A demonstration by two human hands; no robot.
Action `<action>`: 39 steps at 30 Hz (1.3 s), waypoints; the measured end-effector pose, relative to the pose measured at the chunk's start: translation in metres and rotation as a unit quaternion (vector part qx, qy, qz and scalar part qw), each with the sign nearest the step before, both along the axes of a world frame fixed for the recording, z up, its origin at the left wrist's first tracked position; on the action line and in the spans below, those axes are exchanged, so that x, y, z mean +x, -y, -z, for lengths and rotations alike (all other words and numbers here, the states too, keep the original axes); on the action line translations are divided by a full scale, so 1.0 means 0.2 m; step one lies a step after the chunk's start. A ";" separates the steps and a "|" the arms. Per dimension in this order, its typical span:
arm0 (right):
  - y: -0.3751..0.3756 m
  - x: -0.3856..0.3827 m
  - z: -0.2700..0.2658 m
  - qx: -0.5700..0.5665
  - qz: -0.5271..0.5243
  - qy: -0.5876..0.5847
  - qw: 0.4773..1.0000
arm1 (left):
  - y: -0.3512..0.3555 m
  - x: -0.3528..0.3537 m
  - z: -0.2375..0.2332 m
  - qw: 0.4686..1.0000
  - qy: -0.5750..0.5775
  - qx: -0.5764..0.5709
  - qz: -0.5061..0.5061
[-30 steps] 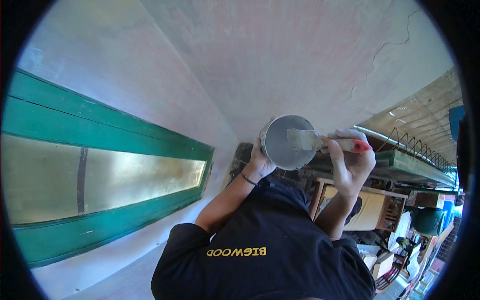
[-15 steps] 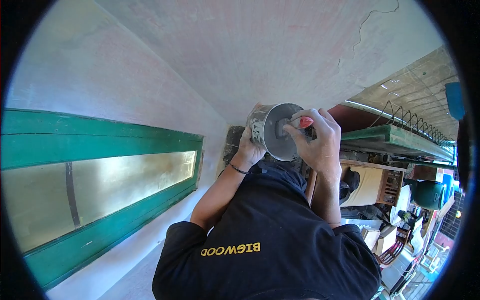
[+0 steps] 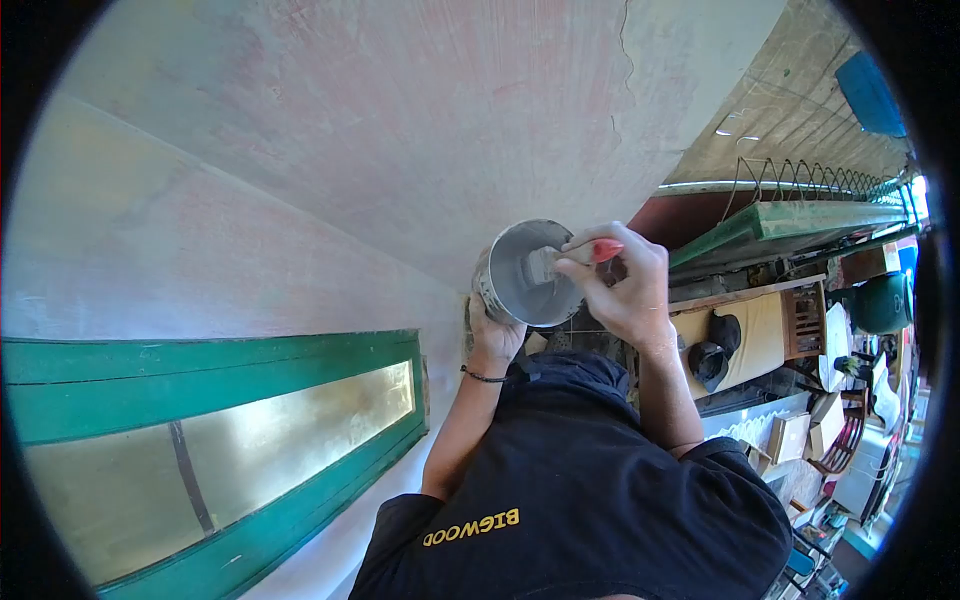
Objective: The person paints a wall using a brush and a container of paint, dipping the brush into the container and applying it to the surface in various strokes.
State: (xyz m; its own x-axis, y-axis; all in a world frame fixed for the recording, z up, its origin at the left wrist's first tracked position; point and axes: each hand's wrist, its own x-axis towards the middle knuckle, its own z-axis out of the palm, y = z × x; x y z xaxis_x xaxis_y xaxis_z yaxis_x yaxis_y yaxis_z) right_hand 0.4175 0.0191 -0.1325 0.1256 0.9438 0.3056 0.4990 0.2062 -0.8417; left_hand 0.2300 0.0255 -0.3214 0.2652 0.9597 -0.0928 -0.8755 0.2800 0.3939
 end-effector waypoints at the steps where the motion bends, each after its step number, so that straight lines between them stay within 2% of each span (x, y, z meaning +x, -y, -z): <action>1: 0.01 0.03 0.01 -0.014 0.004 -0.052 0.999 | 0.00 0.01 -0.03 0.999 -0.031 0.001 -0.019; 5: 0.03 0.08 0.04 0.021 0.005 -0.264 0.964 | -0.01 -0.01 -0.02 0.999 -0.046 -0.030 0.003; 9: 0.06 0.13 0.04 0.032 0.009 -0.337 0.941 | -0.02 0.02 -0.04 0.998 -0.056 -0.033 0.007; 12: 0.06 0.16 0.02 0.060 0.006 -0.307 0.950 | -0.03 0.05 -0.06 0.998 -0.057 -0.028 0.019; 16: 0.06 0.24 0.01 0.116 0.012 -0.130 0.985 | -0.04 0.12 -0.09 0.998 -0.040 0.006 0.052; 19: 0.08 0.30 0.02 0.169 0.035 -0.003 0.985 | -0.05 0.18 -0.12 0.995 -0.083 0.042 0.043; 24: 0.16 0.32 0.08 0.217 0.086 0.016 0.972 | -0.03 0.26 -0.16 0.992 -0.098 0.030 0.072; 27: 0.23 0.36 0.10 0.203 0.140 -0.070 0.967 | -0.01 0.35 -0.17 0.992 -0.086 0.035 0.087; 31: 0.24 0.43 0.12 0.185 0.202 -0.068 0.959 | 0.03 0.36 -0.12 0.990 -0.089 0.018 0.109; 32: 0.23 0.42 0.15 0.209 0.229 -0.105 0.945 | 0.04 0.36 -0.11 0.989 -0.098 0.012 0.108; 36: 0.25 0.46 0.17 0.216 0.220 -0.093 0.947 | 0.06 0.37 -0.17 0.985 -0.131 -0.006 0.112; 39: 0.27 0.44 0.16 0.175 0.205 -0.364 0.891 | 0.04 0.36 -0.21 0.985 -0.124 -0.026 0.118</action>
